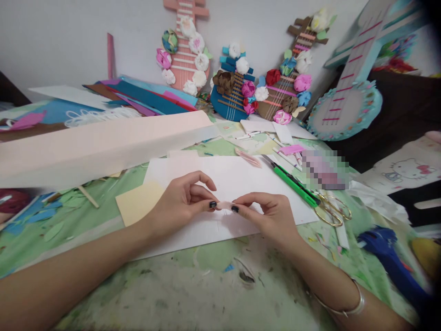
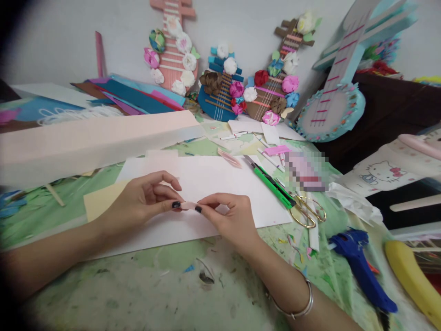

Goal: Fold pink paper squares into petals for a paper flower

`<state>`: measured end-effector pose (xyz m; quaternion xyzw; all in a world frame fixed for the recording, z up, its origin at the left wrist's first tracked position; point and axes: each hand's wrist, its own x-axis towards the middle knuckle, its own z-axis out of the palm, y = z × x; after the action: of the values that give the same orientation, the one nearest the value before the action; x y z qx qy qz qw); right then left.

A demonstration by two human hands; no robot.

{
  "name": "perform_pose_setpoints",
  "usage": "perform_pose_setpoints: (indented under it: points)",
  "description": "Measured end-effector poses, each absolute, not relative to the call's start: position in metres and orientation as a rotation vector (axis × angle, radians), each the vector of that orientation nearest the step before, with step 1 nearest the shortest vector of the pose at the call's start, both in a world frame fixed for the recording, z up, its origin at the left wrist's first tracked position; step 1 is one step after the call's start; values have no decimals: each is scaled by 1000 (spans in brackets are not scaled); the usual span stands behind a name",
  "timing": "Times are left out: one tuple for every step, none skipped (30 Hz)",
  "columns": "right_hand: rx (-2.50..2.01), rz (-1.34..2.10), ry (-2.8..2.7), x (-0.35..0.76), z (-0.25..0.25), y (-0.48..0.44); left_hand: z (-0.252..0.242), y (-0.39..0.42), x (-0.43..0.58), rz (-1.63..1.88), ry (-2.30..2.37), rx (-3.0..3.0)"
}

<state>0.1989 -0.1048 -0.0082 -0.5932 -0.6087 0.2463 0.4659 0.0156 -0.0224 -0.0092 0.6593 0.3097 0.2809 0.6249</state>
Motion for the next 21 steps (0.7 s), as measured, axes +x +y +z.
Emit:
perform_pose_setpoints:
  points:
    - [-1456, 624, -1498, 198, -9, -105, -10, -23, 16, 610, 686, 1512]
    - [-1449, 642, -1507, 197, -10, -105, -10, -23, 17, 574, 670, 1514]
    - [-1437, 659, -1520, 196, -11, -105, -11, -24, 18, 541, 663, 1517]
    - [-1421, 675, -1534, 195, -13, -105, -11, -25, 19, 511, 667, 1525]
    - [-1406, 691, -1544, 194, -14, -105, -11, -26, 20, 491, 681, 1536]
    - [-1394, 711, -1547, 194, -15, -105, -11, -26, 21, 482, 700, 1549]
    - [-1387, 737, -1542, 194, -15, -104, -12, -26, 22, 480, 719, 1562]
    - [-1385, 772, -1531, 194, -16, -104, -12, -25, 22, 488, 740, 1572]
    - [-1384, 814, -1510, 195, -16, -103, -12, -24, 21, 500, 763, 1574]
    - [-1384, 861, -1484, 197, -15, -102, -12, -22, 21, 513, 783, 1567]
    - [-1385, 908, -1456, 200, -15, -100, -12, -21, 21, 529, 799, 1552]
    - [-1387, 947, -1429, 203, -14, -99, -13, -19, 20, 541, 809, 1533]
    - [-1389, 977, -1407, 205, -14, -98, -13, -17, 19, 551, 817, 1514]
    - [-1394, 995, -1392, 208, -13, -97, -13, -16, 19, 558, 823, 1497]
    - [-1401, 1000, -1381, 210, -13, -96, -14, -15, 19, 563, 826, 1485]
    - [-1407, 995, -1373, 212, -13, -95, -14, -14, 19, 569, 831, 1474]
    - [-1410, 986, -1363, 214, -13, -94, -14, -14, 19, 579, 837, 1460]
    - [-1413, 975, -1349, 215, -13, -94, -15, -13, 19, 592, 840, 1443]
    - [-1416, 965, -1333, 216, -13, -93, -15, -13, 18, 607, 838, 1427]
    - [-1418, 957, -1316, 216, -14, -93, -15, -13, 18, 619, 833, 1413]
    - [-1419, 951, -1302, 216, -14, -93, -15, -13, 18, 633, 826, 1404]
